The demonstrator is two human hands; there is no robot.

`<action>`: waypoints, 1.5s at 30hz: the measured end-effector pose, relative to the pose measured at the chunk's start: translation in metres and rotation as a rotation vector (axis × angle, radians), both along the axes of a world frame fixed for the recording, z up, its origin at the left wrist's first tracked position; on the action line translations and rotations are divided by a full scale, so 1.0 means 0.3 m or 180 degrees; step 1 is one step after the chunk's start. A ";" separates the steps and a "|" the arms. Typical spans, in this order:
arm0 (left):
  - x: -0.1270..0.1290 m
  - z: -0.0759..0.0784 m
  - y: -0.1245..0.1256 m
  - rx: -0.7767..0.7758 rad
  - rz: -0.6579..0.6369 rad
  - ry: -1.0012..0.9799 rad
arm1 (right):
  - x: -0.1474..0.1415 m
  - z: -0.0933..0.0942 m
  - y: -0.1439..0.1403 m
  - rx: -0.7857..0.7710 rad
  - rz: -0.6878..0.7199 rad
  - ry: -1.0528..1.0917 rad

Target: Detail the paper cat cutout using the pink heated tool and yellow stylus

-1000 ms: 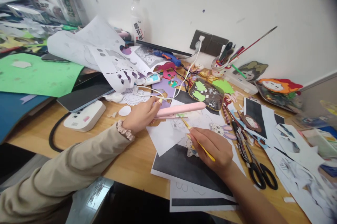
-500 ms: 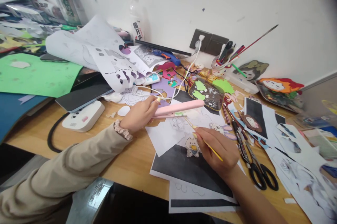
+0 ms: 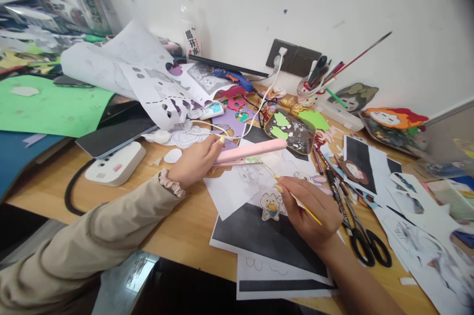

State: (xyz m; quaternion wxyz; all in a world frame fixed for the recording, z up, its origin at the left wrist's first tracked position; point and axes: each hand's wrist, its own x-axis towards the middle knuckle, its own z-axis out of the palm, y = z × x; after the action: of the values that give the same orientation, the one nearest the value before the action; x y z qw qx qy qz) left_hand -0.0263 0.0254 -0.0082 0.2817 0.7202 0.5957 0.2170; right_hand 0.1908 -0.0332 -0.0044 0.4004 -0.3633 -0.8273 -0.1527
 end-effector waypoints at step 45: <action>-0.008 0.006 0.001 0.0082 0.0191 -0.0302 | 0.068 0.026 0.035 -0.1075 -0.0713 0.2105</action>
State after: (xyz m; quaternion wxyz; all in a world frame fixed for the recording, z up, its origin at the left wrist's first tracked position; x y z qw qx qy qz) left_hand -0.0289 0.0256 -0.0066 0.2938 0.6944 0.6002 0.2669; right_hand 0.2111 -0.0228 0.0034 0.5608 -0.5419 -0.6222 0.0683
